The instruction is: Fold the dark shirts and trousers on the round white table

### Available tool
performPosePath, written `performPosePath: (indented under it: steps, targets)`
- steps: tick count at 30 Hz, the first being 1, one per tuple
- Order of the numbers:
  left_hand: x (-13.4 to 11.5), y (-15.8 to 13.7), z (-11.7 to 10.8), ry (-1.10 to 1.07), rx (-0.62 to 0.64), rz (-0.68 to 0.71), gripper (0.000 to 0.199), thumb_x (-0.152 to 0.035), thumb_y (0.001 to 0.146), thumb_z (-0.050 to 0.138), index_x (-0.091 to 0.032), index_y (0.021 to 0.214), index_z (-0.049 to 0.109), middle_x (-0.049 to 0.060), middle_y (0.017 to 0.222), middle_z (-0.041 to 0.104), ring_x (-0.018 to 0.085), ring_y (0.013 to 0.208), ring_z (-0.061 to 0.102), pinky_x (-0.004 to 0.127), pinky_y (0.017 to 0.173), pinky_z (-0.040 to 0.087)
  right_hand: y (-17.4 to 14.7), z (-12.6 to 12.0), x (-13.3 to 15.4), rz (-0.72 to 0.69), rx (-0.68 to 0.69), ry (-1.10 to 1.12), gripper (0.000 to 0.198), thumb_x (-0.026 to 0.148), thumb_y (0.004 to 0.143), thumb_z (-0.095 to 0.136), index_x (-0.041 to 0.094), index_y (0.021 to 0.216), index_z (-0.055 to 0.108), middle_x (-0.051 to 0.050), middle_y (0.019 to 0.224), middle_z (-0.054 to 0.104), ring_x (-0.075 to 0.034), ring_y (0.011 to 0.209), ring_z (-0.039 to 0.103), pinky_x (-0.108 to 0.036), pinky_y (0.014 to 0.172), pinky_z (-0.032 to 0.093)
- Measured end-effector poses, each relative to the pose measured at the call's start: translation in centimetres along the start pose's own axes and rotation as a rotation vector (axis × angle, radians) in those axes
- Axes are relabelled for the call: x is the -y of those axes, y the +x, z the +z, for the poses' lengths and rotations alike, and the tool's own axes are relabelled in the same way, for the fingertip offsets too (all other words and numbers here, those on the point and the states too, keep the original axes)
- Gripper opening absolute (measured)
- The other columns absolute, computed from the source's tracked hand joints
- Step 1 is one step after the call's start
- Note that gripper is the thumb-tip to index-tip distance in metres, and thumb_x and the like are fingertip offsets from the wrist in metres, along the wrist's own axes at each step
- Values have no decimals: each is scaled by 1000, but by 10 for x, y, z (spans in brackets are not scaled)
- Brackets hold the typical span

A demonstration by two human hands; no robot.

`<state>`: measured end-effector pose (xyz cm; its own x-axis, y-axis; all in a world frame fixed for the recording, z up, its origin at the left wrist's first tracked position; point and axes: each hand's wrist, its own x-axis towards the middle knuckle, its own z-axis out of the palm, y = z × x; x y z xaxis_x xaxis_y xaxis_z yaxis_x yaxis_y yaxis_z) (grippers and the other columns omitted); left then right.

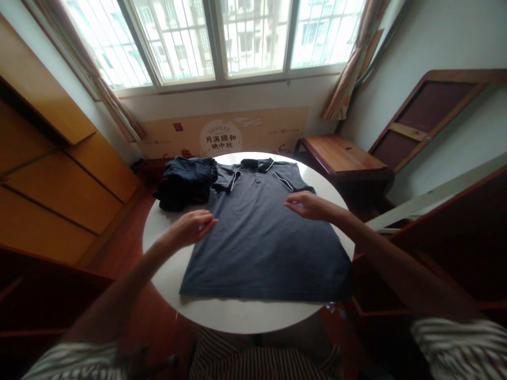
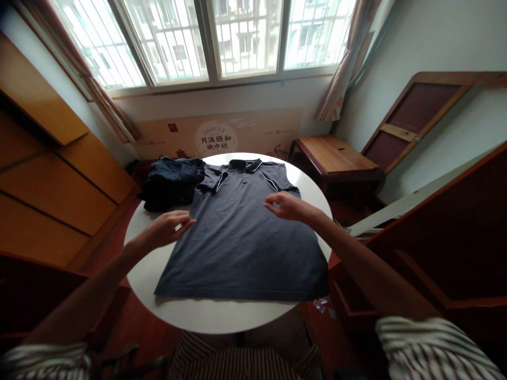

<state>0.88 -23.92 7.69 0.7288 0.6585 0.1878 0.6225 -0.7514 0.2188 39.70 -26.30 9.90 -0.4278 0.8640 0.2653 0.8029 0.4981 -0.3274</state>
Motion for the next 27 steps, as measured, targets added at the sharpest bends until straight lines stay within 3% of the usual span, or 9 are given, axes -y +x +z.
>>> performPosePath:
  steps: [3, 5, 7, 10, 12, 15, 18, 23, 27]
  targets:
    - [31, 95, 35, -44, 21, 135, 28, -22, 99, 37, -12, 107, 62, 13, 112, 64, 20, 103, 62, 32, 94, 48, 80, 30, 16, 10, 73, -79, 55, 38, 106, 23, -1, 118, 60, -5, 116, 60, -8, 92, 61, -26, 89, 47]
    - [51, 139, 62, -26, 75, 132, 32, -13, 96, 36, -6, 118, 57, 19, 127, 60, 22, 120, 57, 35, 104, 44, 106, 52, 23, 1, 78, -87, 52, 38, 105, 30, -3, 130, 51, -9, 130, 51, -12, 102, 60, -29, 95, 46]
    - [66, 161, 85, 8, 105, 121, 38, -10, 92, 37, 1, 125, 52, 24, 136, 54, 26, 131, 50, 38, 111, 40, 116, 72, 23, -14, 89, -93, 50, 39, 103, 41, 0, 133, 49, -10, 131, 50, -16, 104, 60, -34, 96, 48]
    - [80, 164, 107, 114, 143, 98, 47, -10, 91, 35, 8, 134, 44, 29, 147, 43, 29, 143, 36, 42, 117, 32, 112, 101, 15, -45, 120, -95, 50, 43, 97, 53, 11, 135, 53, -13, 135, 53, -24, 114, 58, -46, 101, 46]
    - [84, 158, 114, 179, 160, 90, 50, -10, 92, 33, 8, 138, 41, 28, 150, 39, 28, 146, 30, 40, 119, 28, 101, 117, 11, -91, 163, -87, 59, 52, 95, 53, 15, 140, 52, -15, 146, 49, -29, 129, 49, -48, 112, 36]
    - [87, 154, 114, 229, 164, 119, 52, -9, 90, 33, 7, 139, 42, 27, 149, 41, 27, 147, 29, 39, 120, 27, 69, 131, 18, -255, 266, -37, 78, 62, 95, 41, 7, 152, 36, -19, 159, 29, -30, 147, 27, -45, 122, 17]
    - [84, 161, 109, 221, 155, 132, 52, -7, 86, 35, 8, 135, 47, 29, 144, 46, 29, 143, 36, 41, 118, 31, 25, 131, 44, -427, 337, 74, 83, 62, 97, 37, 6, 156, 21, -19, 162, 16, -27, 151, 13, -45, 123, 8]
    - [57, 168, 102, 170, 92, 81, 48, -6, 87, 36, 0, 131, 54, 23, 139, 54, 25, 135, 49, 36, 114, 39, -37, 119, 94, -587, 381, 264, 77, 51, 98, 46, 10, 157, 21, -16, 161, 23, -25, 150, 17, -45, 123, 8]
    - [25, 121, 103, 75, 7, 100, 46, -16, 97, 33, -6, 139, 49, 17, 147, 48, 23, 140, 41, 38, 116, 36, -49, 108, 104, -624, 416, 370, 64, 43, 99, 48, 14, 154, 31, -14, 155, 38, -22, 147, 28, -45, 123, 14]
